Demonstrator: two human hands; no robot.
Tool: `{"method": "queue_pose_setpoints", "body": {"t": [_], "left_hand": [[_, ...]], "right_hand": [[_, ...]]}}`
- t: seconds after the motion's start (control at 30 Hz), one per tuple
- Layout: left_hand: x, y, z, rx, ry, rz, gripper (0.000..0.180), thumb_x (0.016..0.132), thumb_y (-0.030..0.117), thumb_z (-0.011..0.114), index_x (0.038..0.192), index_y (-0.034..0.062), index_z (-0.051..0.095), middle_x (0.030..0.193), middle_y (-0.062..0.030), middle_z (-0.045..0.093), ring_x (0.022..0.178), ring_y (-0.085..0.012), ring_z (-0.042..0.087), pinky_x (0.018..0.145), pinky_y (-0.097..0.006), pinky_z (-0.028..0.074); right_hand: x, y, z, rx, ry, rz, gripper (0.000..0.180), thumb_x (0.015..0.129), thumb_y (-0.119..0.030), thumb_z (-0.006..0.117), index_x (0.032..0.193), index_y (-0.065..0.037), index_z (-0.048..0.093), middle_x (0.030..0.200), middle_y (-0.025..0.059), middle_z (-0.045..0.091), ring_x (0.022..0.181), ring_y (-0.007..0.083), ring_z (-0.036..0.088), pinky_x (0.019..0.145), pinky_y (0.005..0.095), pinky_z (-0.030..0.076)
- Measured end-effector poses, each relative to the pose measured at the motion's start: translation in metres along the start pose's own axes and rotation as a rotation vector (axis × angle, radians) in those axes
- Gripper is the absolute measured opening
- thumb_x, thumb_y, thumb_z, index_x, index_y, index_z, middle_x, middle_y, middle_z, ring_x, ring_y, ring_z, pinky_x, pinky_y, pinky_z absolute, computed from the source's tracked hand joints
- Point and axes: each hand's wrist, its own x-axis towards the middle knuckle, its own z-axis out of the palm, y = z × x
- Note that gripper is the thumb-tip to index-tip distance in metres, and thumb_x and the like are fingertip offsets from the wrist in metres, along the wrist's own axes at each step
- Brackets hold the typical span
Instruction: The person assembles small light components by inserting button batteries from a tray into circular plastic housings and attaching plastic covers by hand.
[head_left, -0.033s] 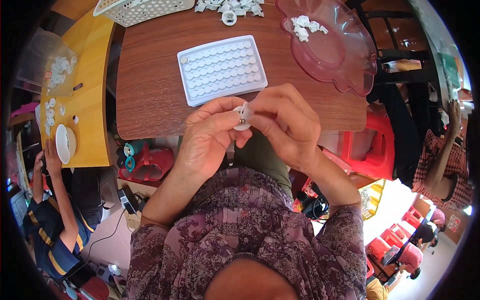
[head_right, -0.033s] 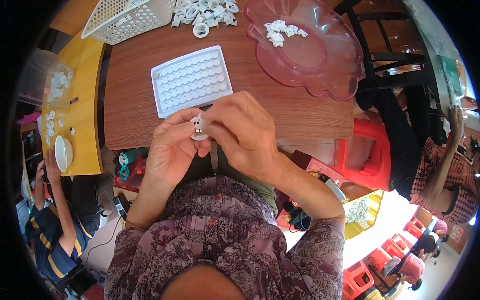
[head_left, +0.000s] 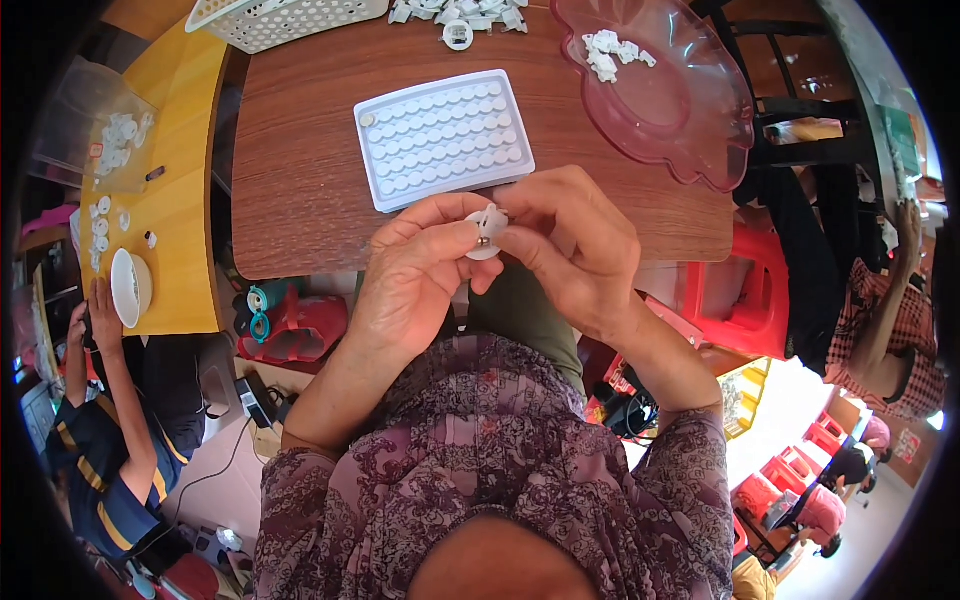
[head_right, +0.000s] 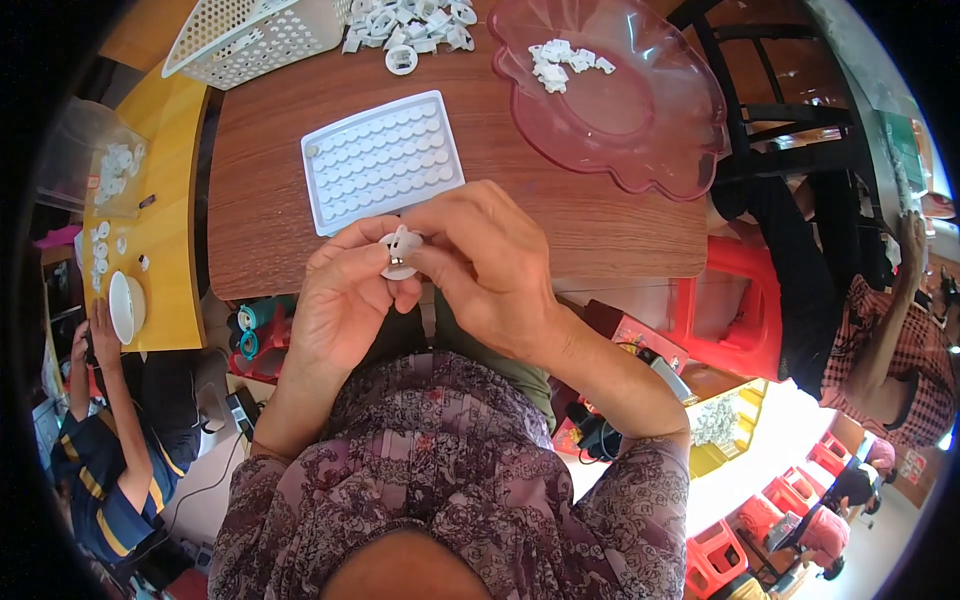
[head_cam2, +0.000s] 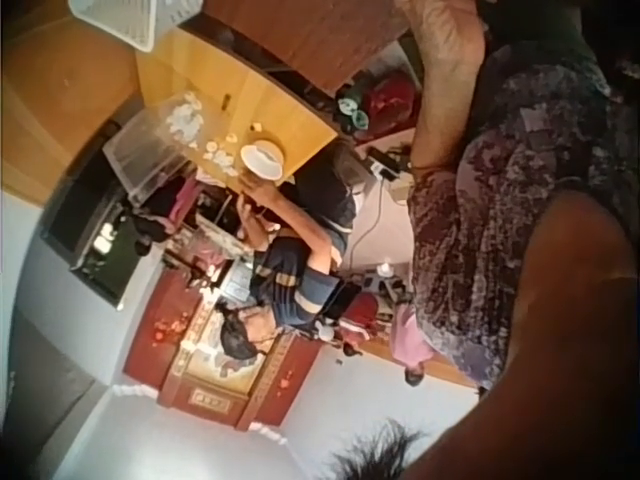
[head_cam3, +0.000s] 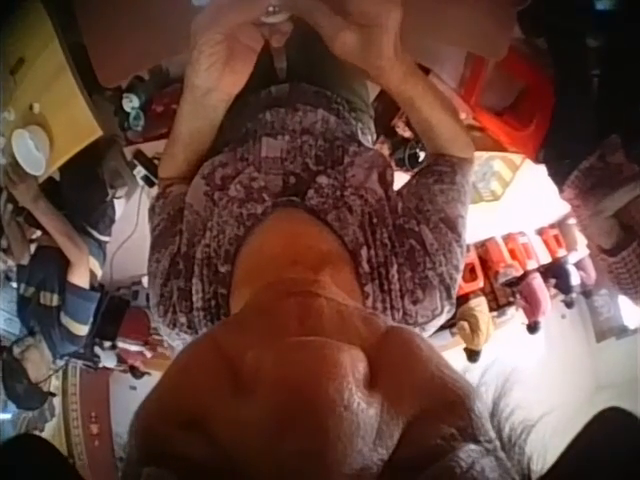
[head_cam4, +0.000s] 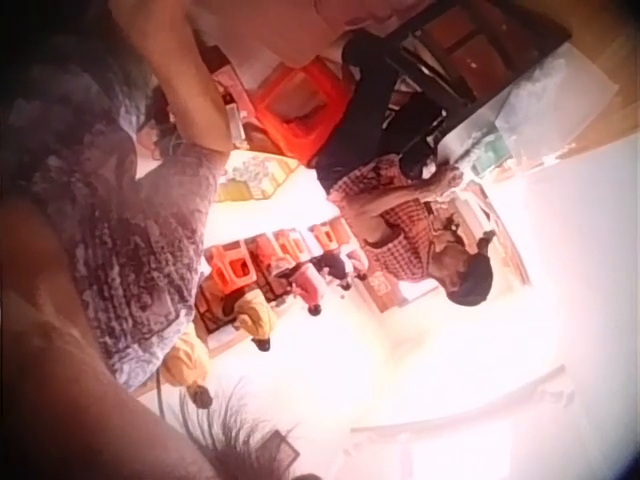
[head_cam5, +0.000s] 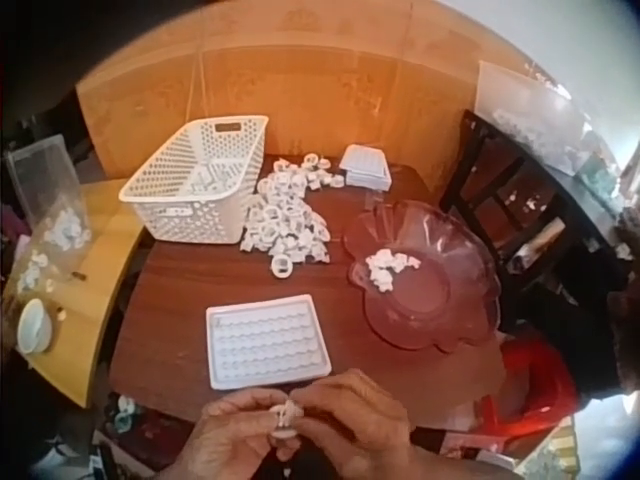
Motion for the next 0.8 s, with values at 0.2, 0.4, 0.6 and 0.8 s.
{"method": "queue_pose_setpoints", "body": {"t": [0.2,0.4,0.6,0.8], "left_hand": [[0.001,0.0,-0.003,0.013,0.004,0.016,0.025,0.087,0.013,0.056,0.104,-0.005,0.058,0.091,-0.01,0.063,0.071,-0.0163,0.059,0.06,-0.028,0.044],[0.002,-0.001,-0.01,-0.023,-0.073,-0.019,0.031,0.09,0.016,0.054,0.111,-0.0068,0.055,0.093,-0.0121,0.063,0.074,-0.0191,0.061,0.061,-0.029,0.046],[0.002,-0.005,-0.013,-0.003,-0.066,-0.026,0.033,0.091,0.018,0.053,0.112,-0.0072,0.054,0.094,-0.0123,0.062,0.074,-0.0184,0.062,0.06,-0.028,0.047],[0.002,-0.007,-0.015,0.008,-0.11,-0.016,0.034,0.092,0.019,0.054,0.115,-0.0064,0.053,0.095,-0.0129,0.062,0.077,-0.0193,0.063,0.061,-0.028,0.048]], "right_hand": [[0.004,-0.001,-0.002,0.225,-0.075,0.369,0.017,0.073,0.0,0.068,0.09,-0.003,0.068,0.08,0.0043,0.056,0.068,0.0104,0.055,0.06,0.0236,0.046],[0.006,0.001,-0.005,0.56,-0.032,0.606,0.014,0.074,0.001,0.068,0.087,-0.002,0.068,0.082,0.0021,0.056,0.07,0.0069,0.054,0.061,0.0206,0.046],[0.008,0.0,-0.007,0.413,-0.073,0.434,0.01,0.075,0.004,0.065,0.084,0.001,0.065,0.082,0.0037,0.055,0.071,0.0084,0.056,0.062,0.0222,0.049],[0.013,-0.002,-0.015,0.359,-0.188,0.414,0.009,0.077,0.006,0.061,0.085,0.001,0.063,0.085,0.0055,0.056,0.073,0.0123,0.058,0.063,0.0232,0.051]]}}
